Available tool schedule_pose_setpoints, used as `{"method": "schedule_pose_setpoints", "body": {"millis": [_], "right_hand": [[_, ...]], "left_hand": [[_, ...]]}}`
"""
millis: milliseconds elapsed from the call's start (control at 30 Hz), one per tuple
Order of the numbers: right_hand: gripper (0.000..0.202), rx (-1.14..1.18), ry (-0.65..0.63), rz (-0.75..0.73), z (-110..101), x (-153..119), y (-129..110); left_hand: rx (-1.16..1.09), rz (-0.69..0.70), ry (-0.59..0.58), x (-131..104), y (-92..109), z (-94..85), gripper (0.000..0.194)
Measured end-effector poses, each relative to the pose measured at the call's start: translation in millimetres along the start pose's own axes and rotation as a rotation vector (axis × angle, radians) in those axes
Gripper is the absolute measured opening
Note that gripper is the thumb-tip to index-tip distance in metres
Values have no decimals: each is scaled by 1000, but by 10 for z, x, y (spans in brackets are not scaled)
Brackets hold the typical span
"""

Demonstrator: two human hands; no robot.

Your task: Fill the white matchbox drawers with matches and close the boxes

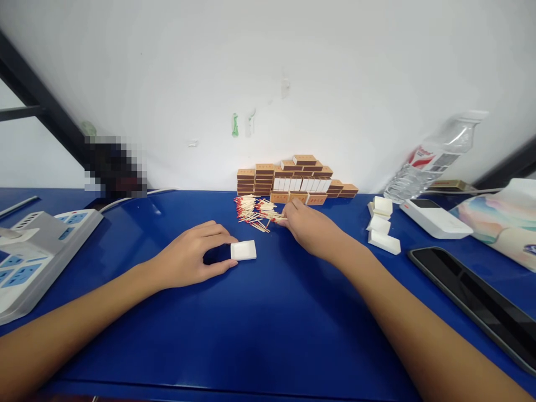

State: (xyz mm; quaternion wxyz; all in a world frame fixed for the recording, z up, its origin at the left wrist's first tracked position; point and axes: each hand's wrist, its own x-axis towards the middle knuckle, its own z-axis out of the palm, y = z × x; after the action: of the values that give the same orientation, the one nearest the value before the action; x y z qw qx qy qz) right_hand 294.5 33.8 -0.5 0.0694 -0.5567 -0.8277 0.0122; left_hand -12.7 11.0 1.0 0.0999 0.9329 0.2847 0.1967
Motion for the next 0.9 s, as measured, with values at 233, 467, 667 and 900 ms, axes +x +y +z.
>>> {"method": "schedule_pose_setpoints", "body": {"millis": [233,467,667,900], "right_hand": [[30,19,182,-58,-156,-71,-47],[22,128,149,-200,-114,-137,-463],[18,65,86,-284,-80,-210,-649],[11,-90,111,-339,26,-228,-733]], "left_hand": [[23,-31,38,-1,-19,14,28],[25,-36,36,4,-15,22,28],[27,-22,35,0,-7,27,29],[9,9,34,5,32,35,25]]}}
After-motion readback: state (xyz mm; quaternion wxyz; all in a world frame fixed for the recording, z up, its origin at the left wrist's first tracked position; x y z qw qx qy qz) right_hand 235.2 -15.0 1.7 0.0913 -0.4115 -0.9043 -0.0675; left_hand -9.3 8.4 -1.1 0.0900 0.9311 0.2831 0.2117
